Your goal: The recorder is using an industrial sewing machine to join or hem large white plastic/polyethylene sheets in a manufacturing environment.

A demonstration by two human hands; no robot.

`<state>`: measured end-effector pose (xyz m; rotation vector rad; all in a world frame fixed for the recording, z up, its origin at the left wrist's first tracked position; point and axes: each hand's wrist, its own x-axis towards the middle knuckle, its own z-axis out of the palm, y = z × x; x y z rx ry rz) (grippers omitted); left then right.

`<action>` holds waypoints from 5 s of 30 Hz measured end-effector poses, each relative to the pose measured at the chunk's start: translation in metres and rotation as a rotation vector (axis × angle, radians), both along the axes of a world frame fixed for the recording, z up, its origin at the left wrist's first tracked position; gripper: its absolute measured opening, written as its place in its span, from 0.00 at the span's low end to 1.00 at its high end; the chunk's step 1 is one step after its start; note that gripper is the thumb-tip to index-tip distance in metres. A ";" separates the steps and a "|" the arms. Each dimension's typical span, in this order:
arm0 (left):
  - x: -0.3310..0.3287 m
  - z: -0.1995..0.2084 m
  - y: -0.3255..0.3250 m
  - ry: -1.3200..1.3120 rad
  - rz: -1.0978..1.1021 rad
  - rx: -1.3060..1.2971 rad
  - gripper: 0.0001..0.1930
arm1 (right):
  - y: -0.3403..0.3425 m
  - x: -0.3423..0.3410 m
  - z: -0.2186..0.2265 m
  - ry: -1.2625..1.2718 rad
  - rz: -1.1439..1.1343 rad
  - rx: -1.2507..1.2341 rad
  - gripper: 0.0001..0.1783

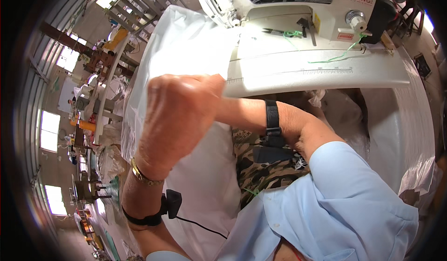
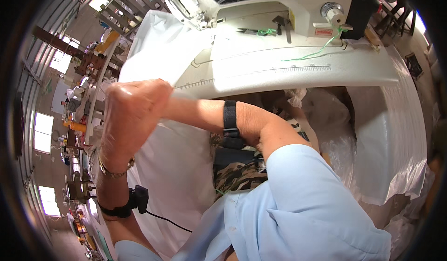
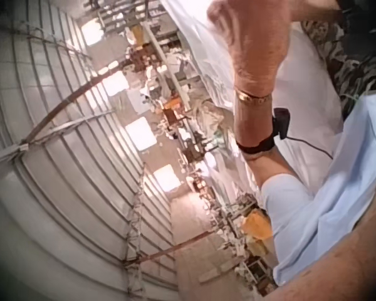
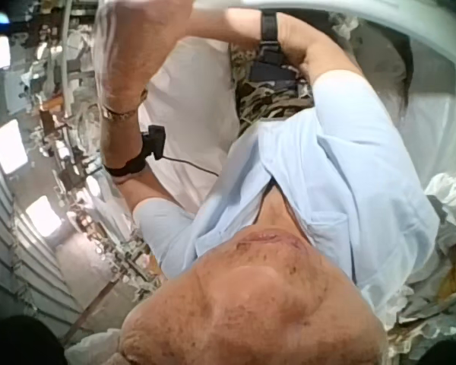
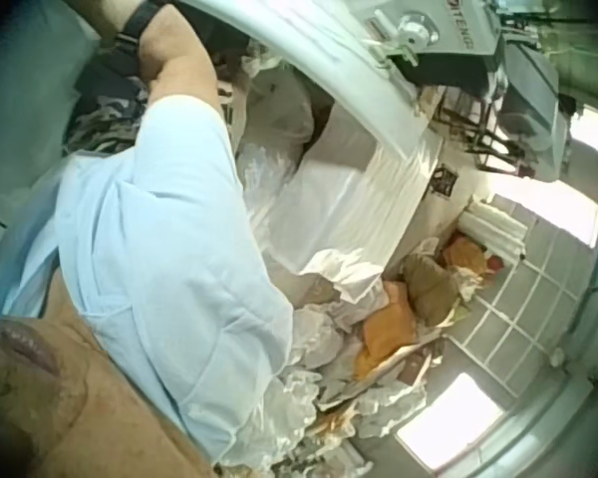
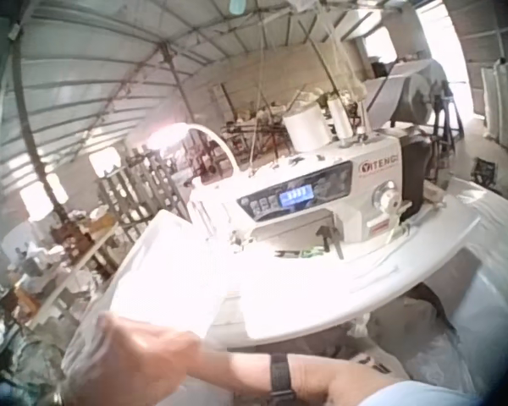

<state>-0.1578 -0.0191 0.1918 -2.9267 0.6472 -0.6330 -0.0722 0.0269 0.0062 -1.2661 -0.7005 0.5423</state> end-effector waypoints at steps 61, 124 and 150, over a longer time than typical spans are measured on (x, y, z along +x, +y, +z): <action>-0.062 -0.176 0.123 -0.118 -0.012 -0.742 0.06 | 0.039 0.086 -0.098 -0.867 -0.035 -0.535 0.20; -0.099 -0.256 -0.069 0.554 0.156 -2.877 0.33 | -0.185 0.043 -0.031 -1.681 0.415 0.052 0.08; -0.077 -0.249 -0.040 0.583 0.152 -2.882 0.13 | -0.186 0.044 0.002 -1.683 0.185 0.024 0.11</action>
